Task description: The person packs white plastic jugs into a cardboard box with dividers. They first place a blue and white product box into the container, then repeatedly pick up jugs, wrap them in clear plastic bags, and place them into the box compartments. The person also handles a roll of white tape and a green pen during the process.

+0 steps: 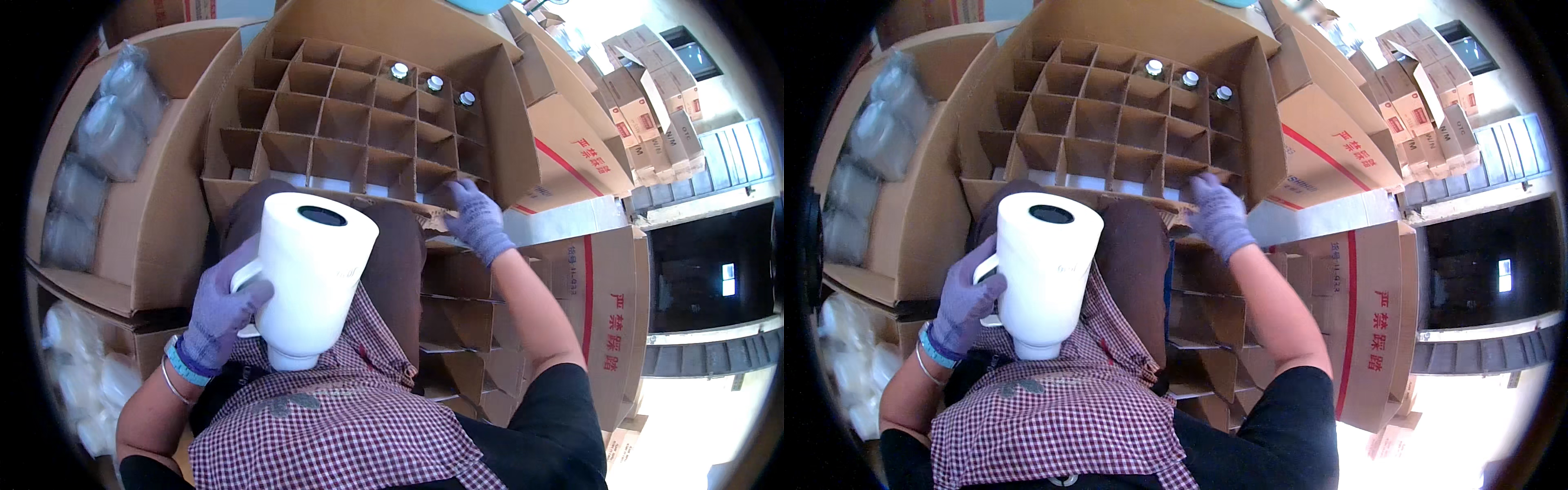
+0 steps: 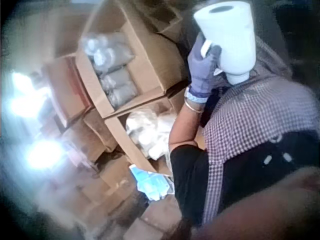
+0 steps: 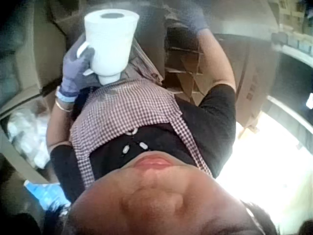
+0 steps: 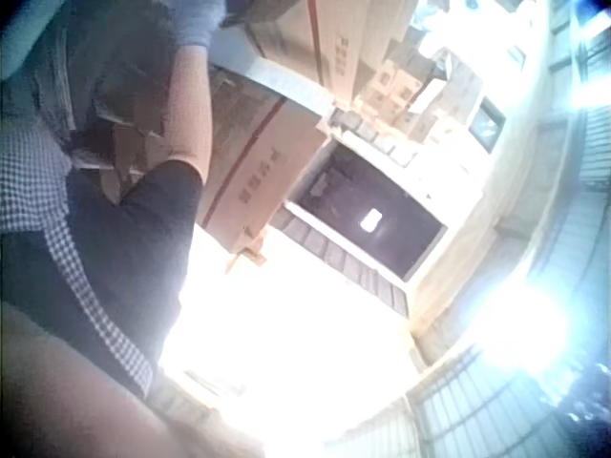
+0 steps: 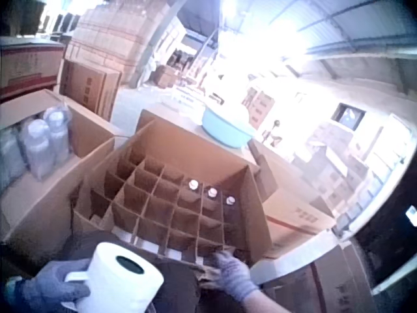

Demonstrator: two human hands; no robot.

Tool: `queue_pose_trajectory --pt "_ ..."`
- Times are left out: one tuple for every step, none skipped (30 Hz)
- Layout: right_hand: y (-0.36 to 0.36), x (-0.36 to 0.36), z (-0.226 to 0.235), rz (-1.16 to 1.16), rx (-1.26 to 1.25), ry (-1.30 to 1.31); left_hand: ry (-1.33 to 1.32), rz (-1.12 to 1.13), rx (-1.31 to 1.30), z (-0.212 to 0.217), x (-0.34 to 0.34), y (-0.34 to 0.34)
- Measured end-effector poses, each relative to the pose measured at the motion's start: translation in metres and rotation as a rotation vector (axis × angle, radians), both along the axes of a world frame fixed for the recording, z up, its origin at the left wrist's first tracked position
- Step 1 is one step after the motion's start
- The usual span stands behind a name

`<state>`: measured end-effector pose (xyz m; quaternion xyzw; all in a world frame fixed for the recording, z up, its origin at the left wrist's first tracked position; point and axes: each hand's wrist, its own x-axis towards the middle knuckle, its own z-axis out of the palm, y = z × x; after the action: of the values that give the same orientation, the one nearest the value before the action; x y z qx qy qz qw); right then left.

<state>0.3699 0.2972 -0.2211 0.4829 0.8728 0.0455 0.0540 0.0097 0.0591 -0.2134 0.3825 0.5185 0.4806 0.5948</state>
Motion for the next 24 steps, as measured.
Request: queue_pose_trajectory --pt "0.009 0.022 -0.011 -0.2 -0.039 -0.174 0.011 -0.003 0.021 -0.007 -0.007 -0.002" --pt "0.023 0.052 -0.041 -0.301 -0.056 -0.422 0.002 -0.024 0.017 -0.008 -0.007 -0.001" --pt "0.025 0.067 -0.059 -0.21 0.02 -0.448 -0.01 -0.029 0.01 -0.009 -0.008 -0.003" --pt "0.029 0.072 -0.068 -0.185 0.017 -0.432 -0.02 -0.033 0.004 -0.009 -0.008 -0.004" --pt "0.034 0.075 -0.072 -0.161 0.019 -0.416 -0.037 -0.053 -0.009 -0.006 -0.008 -0.004" --pt "0.038 0.084 -0.07 -0.135 0.048 -0.405 -0.056 -0.07 -0.02 -0.003 -0.009 -0.002" --pt "0.04 0.096 -0.066 -0.112 0.076 -0.395 -0.075 -0.09 -0.031 0.001 -0.01 0.001" --pt "0.038 0.101 -0.066 -0.097 0.098 -0.384 -0.095 -0.118 -0.027 0.002 -0.011 0.003" --pt "0.034 0.086 -0.05 -0.151 0.05 -0.38 -0.088 -0.12 -0.015 0.001 -0.013 0.001" --pt "0.021 0.06 -0.009 -0.199 0.001 -0.372 -0.079 -0.117 -0.004 -0.001 -0.015 -0.002" --pt "0.006 0.044 0.03 -0.264 -0.046 -0.369 -0.074 -0.131 0.011 -0.001 -0.016 -0.003" --pt "-0.006 0.041 0.052 -0.171 -0.076 -0.095 -0.093 -0.163 0.025 0.0 -0.018 -0.002" --pt "-0.018 0.039 0.072 -0.071 -0.104 0.179 -0.071 -0.213 0.028 0.001 -0.02 -0.001" --pt "-0.033 0.022 0.095 0.081 -0.224 0.458 -0.049 -0.261 0.029 0.001 -0.022 0.002" --pt "-0.052 0.001 0.119 0.232 -0.339 0.732 -0.031 -0.314 0.028 -0.001 -0.022 0.005" --pt "-0.074 -0.021 0.142 0.402 -0.333 0.79 -0.141 -0.325 0.049 -0.01 -0.02 0.007" --pt "-0.091 -0.039 0.155 0.584 -0.331 0.848 -0.107 -0.373 0.037 -0.008 -0.018 0.009" --pt "-0.104 -0.049 0.164 0.769 -0.316 0.781 -0.139 -0.458 0.068 -0.007 -0.016 0.015" --pt "-0.115 -0.054 0.171 0.947 -0.296 0.705 -0.171 -0.548 0.102 -0.007 -0.014 0.022" --pt "-0.127 -0.057 0.173 1.004 -0.255 0.575 -0.19 -0.626 0.142 -0.004 -0.012 0.029" --pt "-0.139 -0.059 0.174 1.06 -0.218 0.443 -0.238 -0.655 0.116 -0.005 -0.01 0.033" --pt "-0.145 -0.061 0.166 1.076 -0.223 0.438 -0.192 -0.717 0.13 -0.003 -0.009 0.038" --pt "-0.147 -0.064 0.168 1.13 -0.211 0.385 -0.148 -0.772 0.144 -0.002 -0.008 0.043" --pt "-0.149 -0.068 0.174 1.194 -0.198 0.333 -0.119 -0.823 0.165 -0.002 -0.007 0.047"
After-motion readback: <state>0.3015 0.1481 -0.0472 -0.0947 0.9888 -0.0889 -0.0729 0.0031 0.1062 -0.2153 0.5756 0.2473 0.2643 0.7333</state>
